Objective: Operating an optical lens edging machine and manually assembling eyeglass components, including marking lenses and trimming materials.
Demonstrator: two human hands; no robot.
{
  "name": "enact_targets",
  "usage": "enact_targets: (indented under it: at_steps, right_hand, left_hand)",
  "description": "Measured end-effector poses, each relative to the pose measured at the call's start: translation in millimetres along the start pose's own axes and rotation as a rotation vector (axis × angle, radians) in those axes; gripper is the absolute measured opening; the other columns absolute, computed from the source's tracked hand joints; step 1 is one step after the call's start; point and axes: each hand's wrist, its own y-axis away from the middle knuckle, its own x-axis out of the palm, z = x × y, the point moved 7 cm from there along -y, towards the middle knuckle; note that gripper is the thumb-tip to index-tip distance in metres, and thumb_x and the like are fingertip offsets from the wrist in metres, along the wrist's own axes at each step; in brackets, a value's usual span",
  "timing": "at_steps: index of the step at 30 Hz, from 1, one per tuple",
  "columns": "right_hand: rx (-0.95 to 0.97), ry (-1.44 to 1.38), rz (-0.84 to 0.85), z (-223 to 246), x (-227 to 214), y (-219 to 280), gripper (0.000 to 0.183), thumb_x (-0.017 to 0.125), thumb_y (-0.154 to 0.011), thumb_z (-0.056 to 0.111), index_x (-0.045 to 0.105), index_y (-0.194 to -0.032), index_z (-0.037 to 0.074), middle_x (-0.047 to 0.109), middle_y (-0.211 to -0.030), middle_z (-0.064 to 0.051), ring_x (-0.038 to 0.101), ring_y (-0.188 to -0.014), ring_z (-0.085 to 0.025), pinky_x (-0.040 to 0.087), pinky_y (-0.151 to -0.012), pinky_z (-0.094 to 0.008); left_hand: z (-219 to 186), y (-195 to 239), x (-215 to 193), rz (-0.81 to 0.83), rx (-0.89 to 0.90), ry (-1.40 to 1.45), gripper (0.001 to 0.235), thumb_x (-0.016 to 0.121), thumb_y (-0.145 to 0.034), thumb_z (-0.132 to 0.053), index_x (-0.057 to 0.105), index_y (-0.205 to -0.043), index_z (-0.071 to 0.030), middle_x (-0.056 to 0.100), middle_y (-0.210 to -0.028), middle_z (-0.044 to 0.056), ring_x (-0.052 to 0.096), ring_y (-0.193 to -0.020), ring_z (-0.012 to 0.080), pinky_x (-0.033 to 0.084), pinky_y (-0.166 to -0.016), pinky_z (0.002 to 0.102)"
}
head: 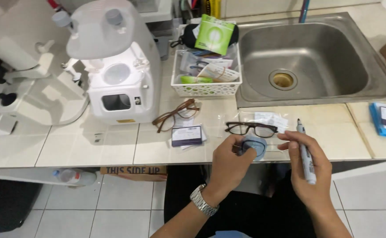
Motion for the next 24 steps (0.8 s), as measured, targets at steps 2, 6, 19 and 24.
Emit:
enact_targets:
  at_steps: [2, 6, 19, 24]
  right_hand:
    - [-0.063, 0.083, -0.071, -4.2, -19.4, 0.2, 0.022, 0.049, -0.11, 0.014, 0.061, -0.124, 0.002, 0.071, -0.115, -0.012, 0.07, -0.091, -0.021, 0.053, -0.092, -0.032]
    - [0.26, -0.233, -0.228, -62.3, -51.9, -7.2, 0.023, 0.049, -0.107, 0.009, 0.059, -0.127, 0.004, 0.066, -0.096, -0.018, 0.062, -0.079, -0.024, 0.041, -0.068, -0.03]
    - [0.546, -1.013, -0.394, -101.7, -31.7, -16.5, 0.016, 0.055, -0.096, 0.011, 0.063, -0.109, 0.017, 0.048, -0.077, -0.006, 0.042, -0.063, -0.019, 0.036, -0.062, -0.031]
    - [0.514, -1.227, -0.333, -87.1, -3.8, -14.0, 0.012, 0.06, -0.095, 0.017, 0.068, -0.104, 0.016, 0.045, -0.073, -0.004, 0.038, -0.062, -0.017, 0.034, -0.062, -0.031]
  left_hand:
    - [7.9, -14.5, 15.5, 0.004, 0.071, -0.184, 0.017, 0.064, -0.083, -0.023, 0.069, -0.096, -0.012, 0.065, -0.085, -0.004, 0.055, -0.073, 0.0099, 0.048, -0.068, 0.028]
    - [12.5, -40.7, 22.5, -0.18, 0.43, -0.557, 0.021, 0.065, -0.085, -0.024, 0.066, -0.098, -0.008, 0.064, -0.09, 0.005, 0.059, -0.085, 0.0234, 0.052, -0.073, 0.038]
    - [21.4, -37.5, 7.3, -0.495, 0.455, -0.995, 0.071, 0.068, -0.085, -0.041, 0.048, -0.138, 0.002, 0.052, -0.119, 0.016, 0.05, -0.106, 0.0348, 0.046, -0.087, 0.051]
    - [-15.1, 1.2, 14.1, -0.329, 0.7, -0.624, 0.039, 0.07, -0.09, -0.029, 0.06, -0.119, -0.006, 0.058, -0.107, 0.011, 0.055, -0.098, 0.0294, 0.046, -0.089, 0.047]
